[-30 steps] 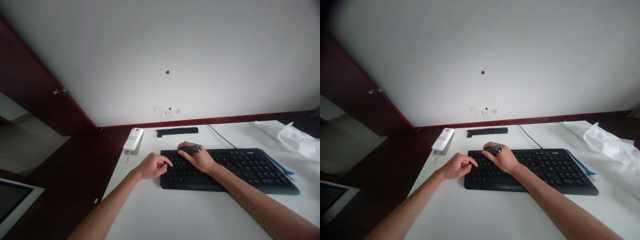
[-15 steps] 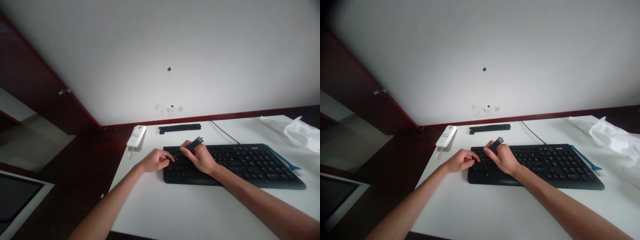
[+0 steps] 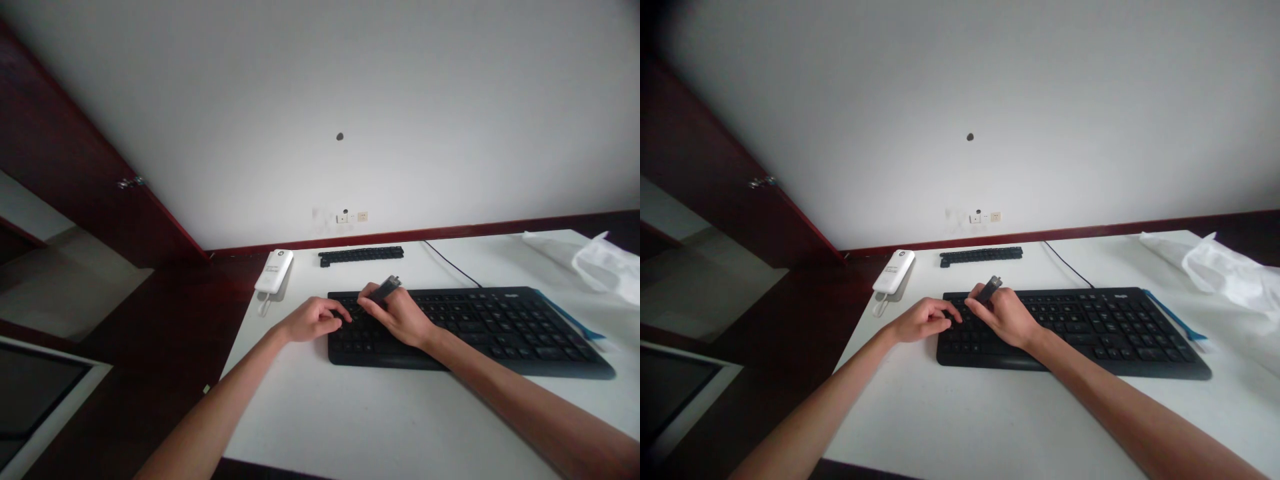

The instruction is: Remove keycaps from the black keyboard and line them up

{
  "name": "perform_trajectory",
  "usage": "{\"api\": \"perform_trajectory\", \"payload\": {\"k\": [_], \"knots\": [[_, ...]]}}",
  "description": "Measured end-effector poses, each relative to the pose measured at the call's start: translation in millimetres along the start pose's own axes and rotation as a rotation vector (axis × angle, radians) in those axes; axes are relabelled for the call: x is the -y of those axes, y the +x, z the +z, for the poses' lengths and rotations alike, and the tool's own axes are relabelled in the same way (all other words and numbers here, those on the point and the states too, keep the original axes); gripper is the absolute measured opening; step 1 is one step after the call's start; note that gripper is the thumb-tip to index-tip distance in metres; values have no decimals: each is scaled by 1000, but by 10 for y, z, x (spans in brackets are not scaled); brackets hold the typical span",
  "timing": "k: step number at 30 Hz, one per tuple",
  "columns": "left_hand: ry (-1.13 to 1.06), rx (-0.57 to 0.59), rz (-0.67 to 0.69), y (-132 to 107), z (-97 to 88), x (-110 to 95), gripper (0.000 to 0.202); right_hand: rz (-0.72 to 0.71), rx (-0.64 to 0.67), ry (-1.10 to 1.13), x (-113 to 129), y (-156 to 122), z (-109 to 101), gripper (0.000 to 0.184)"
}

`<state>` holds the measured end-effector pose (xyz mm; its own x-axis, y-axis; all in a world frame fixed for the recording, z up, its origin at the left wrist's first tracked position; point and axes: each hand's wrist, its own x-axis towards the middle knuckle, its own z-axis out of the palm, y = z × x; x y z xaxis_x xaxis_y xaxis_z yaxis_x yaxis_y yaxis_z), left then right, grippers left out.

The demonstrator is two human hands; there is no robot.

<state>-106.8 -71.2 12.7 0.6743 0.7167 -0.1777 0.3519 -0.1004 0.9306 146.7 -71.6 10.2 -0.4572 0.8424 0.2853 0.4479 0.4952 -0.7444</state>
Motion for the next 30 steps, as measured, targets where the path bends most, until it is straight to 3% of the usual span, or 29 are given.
{"api": "perform_trajectory", "payload": {"k": [11, 22, 30], "knots": [[50, -36, -7, -3, 13, 5, 30, 28, -10, 29, -14, 20, 2, 37], [-12, 77, -27, -9, -81, -6, 38, 27, 17, 47, 17, 35, -14, 36], [-14, 113, -17, -3, -138, 57, 41, 83, 79, 236, -18, 37, 16, 35]]}}
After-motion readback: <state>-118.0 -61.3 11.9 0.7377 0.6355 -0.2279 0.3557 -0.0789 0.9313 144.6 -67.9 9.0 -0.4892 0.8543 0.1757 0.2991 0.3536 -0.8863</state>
